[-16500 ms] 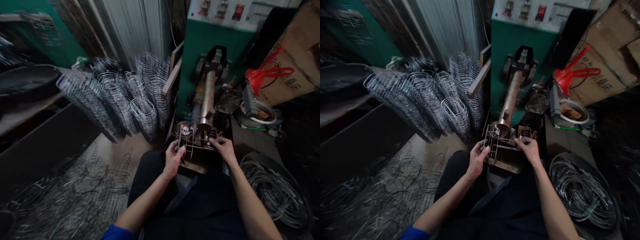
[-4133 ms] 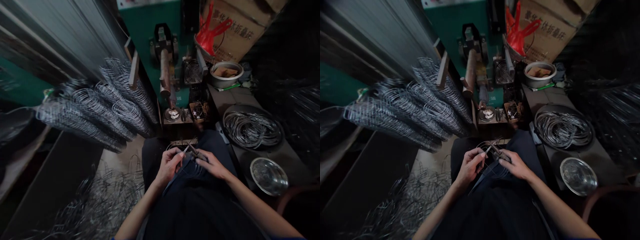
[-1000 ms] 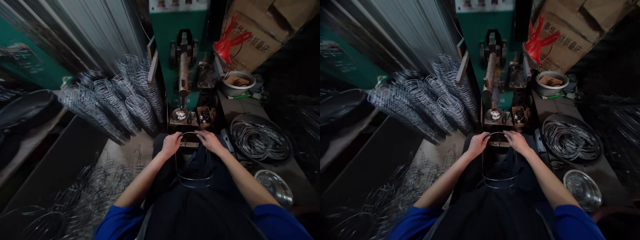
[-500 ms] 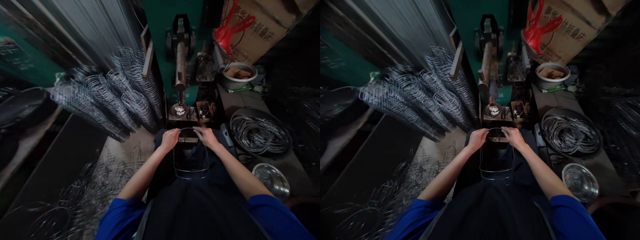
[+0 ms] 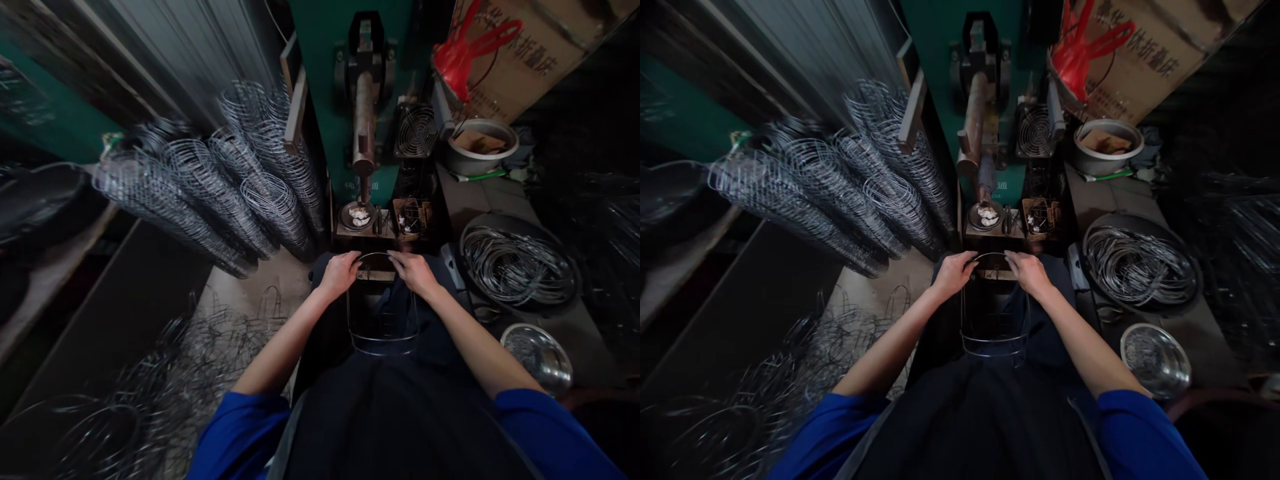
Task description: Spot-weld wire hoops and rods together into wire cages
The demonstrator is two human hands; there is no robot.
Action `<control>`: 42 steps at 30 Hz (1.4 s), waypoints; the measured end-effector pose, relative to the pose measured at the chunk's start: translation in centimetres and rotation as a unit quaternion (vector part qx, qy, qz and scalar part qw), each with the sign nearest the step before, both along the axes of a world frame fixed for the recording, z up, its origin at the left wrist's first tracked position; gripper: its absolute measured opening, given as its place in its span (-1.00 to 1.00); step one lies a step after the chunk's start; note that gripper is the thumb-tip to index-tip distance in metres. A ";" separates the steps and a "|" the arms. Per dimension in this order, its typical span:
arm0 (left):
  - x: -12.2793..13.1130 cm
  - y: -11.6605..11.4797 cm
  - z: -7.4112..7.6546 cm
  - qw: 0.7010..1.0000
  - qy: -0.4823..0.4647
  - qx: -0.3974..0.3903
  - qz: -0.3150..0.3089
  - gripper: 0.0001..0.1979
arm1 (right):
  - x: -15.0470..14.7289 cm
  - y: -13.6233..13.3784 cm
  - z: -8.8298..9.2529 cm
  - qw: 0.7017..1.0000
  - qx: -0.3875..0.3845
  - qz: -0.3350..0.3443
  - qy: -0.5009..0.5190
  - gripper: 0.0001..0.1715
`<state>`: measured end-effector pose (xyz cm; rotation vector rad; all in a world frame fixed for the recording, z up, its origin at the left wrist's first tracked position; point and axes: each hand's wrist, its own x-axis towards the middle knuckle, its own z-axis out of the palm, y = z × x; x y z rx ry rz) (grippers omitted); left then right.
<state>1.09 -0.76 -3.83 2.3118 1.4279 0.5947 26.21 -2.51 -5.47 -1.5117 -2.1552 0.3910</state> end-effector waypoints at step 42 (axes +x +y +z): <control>-0.5 6.6 8.8 0.992 0.102 0.060 0.050 -0.76 | -2.5 9.6 7.2 0.992 0.027 0.023 0.119 -0.72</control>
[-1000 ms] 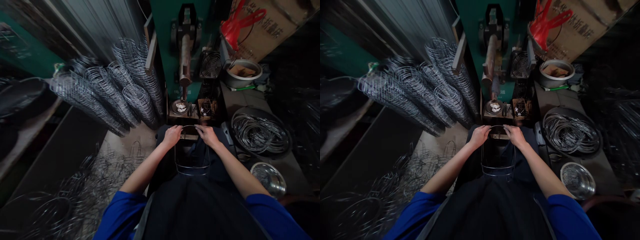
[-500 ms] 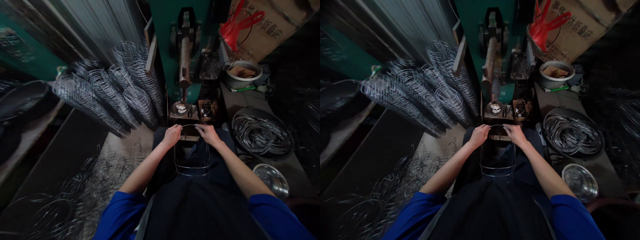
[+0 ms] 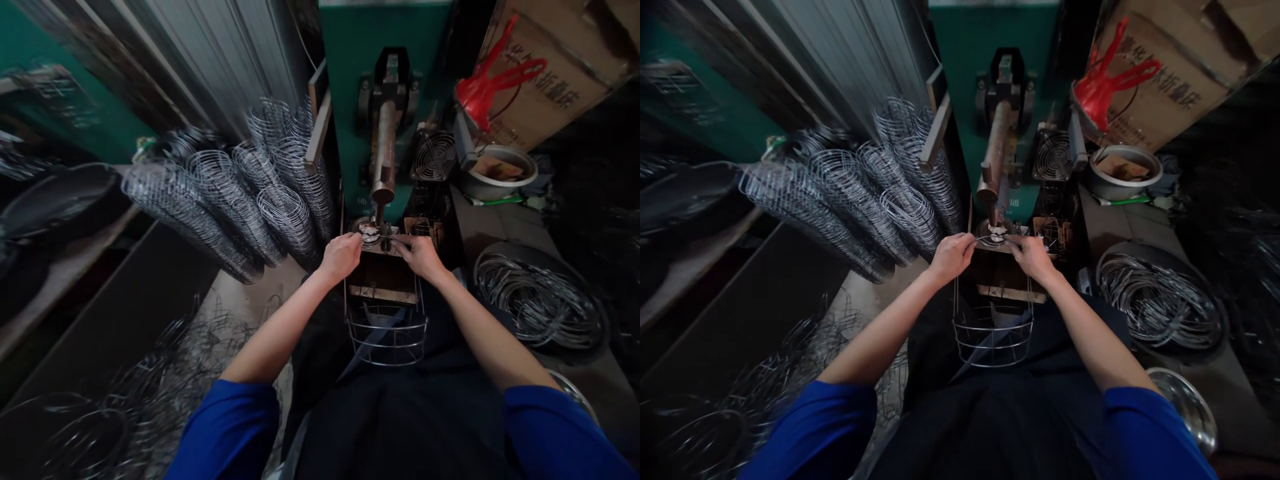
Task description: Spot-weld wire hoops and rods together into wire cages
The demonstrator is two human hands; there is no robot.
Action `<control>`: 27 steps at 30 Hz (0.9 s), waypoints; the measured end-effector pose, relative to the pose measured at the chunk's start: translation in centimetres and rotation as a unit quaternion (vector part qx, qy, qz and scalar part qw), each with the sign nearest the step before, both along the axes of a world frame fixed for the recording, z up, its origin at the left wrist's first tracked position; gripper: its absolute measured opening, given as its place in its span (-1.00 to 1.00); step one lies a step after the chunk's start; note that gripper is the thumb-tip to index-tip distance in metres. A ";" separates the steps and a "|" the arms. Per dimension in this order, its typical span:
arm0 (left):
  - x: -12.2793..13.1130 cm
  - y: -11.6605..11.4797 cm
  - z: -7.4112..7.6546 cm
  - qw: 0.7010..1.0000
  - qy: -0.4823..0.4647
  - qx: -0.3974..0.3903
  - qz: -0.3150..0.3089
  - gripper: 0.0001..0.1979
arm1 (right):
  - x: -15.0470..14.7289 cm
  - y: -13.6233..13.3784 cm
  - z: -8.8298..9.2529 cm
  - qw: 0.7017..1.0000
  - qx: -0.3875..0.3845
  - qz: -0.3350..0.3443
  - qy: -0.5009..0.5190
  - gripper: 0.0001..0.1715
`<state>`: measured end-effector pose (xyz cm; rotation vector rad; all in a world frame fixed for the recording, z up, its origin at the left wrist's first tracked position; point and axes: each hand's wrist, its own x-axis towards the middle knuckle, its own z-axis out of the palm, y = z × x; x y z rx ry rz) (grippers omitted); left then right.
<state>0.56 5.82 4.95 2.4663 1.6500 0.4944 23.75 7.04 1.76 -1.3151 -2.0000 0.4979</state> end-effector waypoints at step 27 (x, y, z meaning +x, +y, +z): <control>-0.3 3.3 0.2 0.998 -0.057 -0.001 -0.036 -0.81 | 0.1 3.0 2.5 0.999 -0.043 0.022 -0.019 -0.71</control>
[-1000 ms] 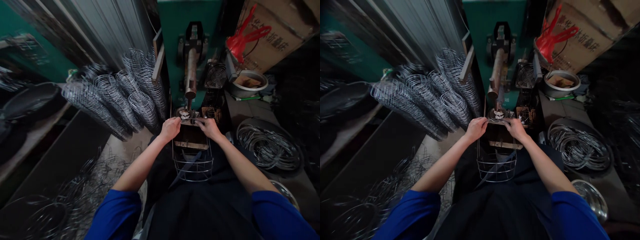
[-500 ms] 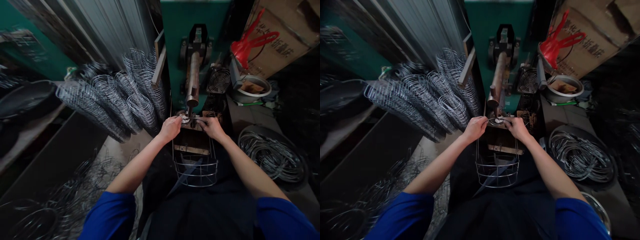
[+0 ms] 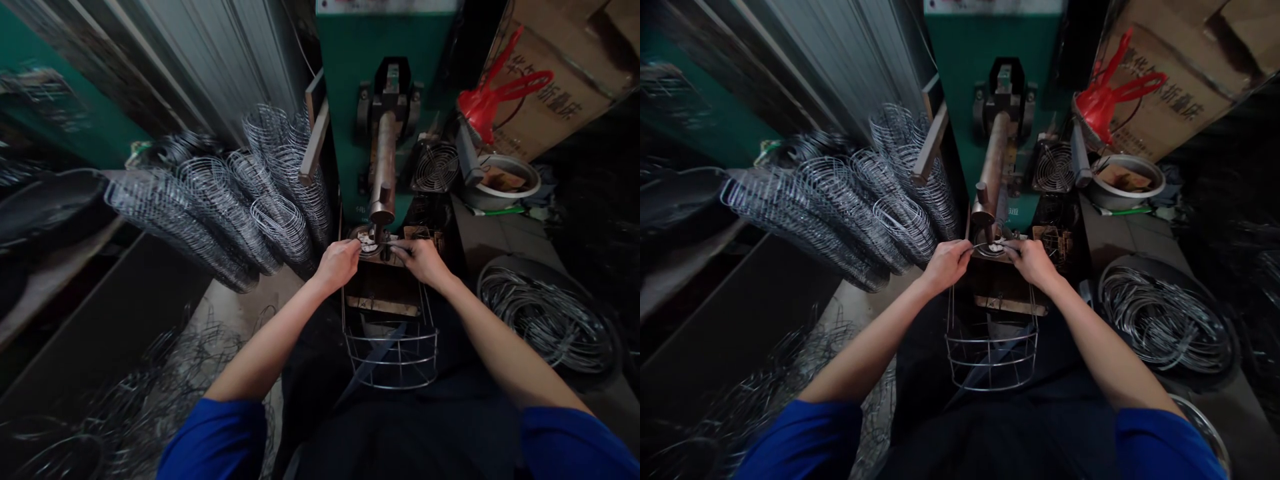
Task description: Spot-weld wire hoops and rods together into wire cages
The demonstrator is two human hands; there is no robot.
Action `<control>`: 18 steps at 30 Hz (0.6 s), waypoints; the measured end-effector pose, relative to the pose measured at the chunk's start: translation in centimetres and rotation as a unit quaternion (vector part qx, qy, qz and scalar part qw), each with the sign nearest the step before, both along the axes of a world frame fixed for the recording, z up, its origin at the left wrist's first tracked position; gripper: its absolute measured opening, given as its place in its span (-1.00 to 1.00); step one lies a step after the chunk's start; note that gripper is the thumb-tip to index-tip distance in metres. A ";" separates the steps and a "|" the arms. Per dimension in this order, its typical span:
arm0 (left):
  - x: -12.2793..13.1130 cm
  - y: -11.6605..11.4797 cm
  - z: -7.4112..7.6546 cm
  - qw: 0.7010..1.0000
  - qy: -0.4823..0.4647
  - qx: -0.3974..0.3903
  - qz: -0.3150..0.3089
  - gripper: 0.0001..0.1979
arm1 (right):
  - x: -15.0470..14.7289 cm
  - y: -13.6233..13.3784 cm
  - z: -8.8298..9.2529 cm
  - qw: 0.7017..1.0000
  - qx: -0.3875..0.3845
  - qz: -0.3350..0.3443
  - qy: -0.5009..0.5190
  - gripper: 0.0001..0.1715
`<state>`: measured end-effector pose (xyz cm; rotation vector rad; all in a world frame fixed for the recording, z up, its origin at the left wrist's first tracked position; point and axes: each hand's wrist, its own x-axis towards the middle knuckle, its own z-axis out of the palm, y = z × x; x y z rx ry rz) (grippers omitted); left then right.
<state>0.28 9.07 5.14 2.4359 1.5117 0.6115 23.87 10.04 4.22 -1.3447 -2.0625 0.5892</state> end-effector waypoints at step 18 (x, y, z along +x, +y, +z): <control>-0.5 -0.1 -0.1 0.992 -0.120 -0.041 0.015 -0.83 | 0.4 -0.7 0.2 0.994 -0.079 -0.010 0.072 -0.63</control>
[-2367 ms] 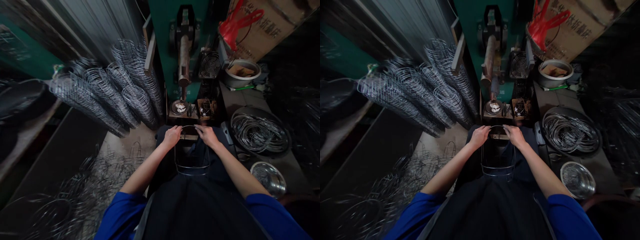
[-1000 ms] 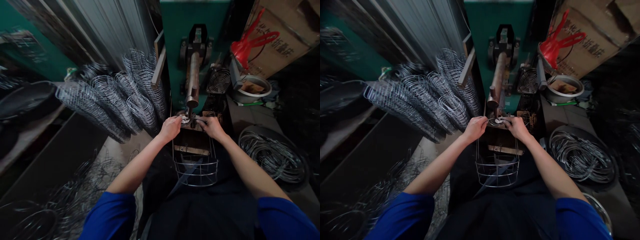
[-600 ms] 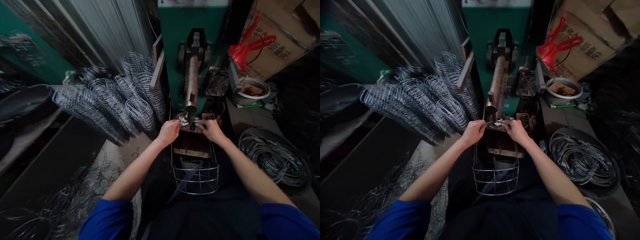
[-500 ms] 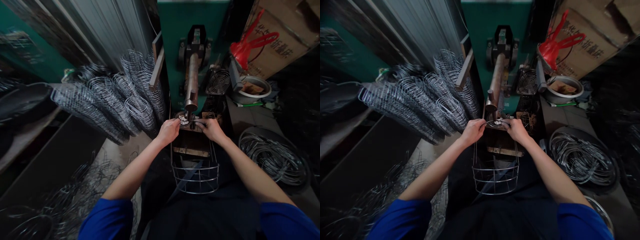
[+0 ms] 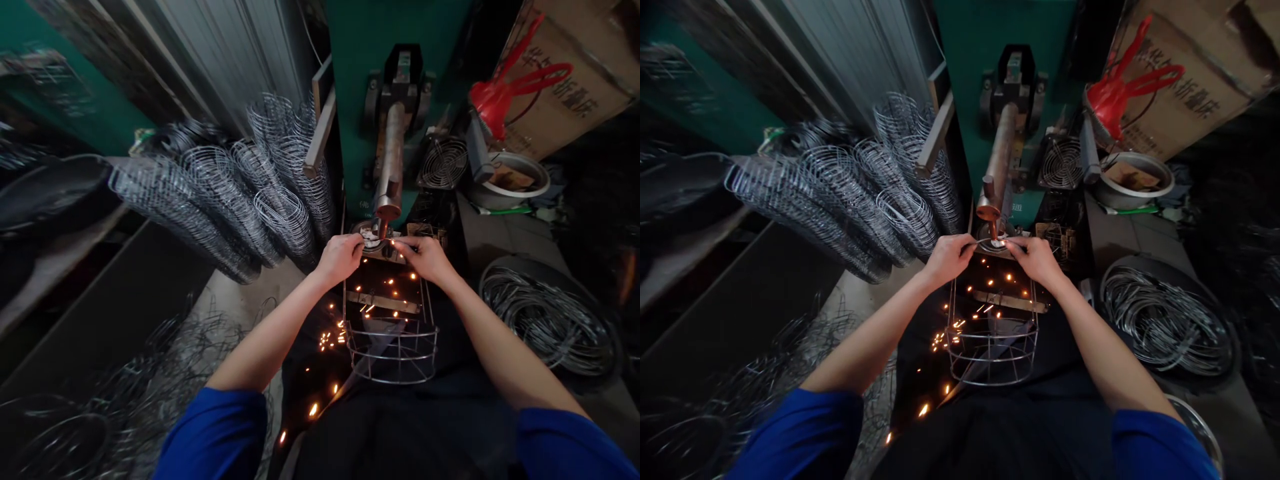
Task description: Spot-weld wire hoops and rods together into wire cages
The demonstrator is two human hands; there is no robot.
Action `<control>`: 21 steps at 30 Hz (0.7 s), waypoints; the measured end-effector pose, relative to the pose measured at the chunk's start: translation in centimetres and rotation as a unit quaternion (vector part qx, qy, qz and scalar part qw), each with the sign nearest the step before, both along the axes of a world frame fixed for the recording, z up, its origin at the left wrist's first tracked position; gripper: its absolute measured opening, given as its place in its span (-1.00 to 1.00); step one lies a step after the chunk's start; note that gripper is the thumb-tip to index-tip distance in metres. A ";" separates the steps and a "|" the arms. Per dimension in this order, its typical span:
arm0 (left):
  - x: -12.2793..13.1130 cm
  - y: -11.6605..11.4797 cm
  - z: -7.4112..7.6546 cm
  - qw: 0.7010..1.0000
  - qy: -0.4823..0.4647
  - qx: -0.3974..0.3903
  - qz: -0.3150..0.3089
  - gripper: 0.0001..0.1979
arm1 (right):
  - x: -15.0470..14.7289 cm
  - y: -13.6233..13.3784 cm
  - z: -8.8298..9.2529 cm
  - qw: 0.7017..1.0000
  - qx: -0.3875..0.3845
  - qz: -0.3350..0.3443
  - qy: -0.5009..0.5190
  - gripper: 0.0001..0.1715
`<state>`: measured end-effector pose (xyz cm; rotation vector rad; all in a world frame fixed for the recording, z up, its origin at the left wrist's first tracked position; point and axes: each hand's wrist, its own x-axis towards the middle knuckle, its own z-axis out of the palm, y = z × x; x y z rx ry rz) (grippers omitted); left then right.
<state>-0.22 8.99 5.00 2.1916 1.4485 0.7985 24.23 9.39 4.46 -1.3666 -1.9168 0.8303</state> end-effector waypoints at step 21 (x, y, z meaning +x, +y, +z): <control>-2.5 -3.8 -2.3 0.818 -0.435 -0.374 0.039 -0.55 | 1.0 -3.6 -2.4 0.940 -0.163 -0.069 0.291 -0.42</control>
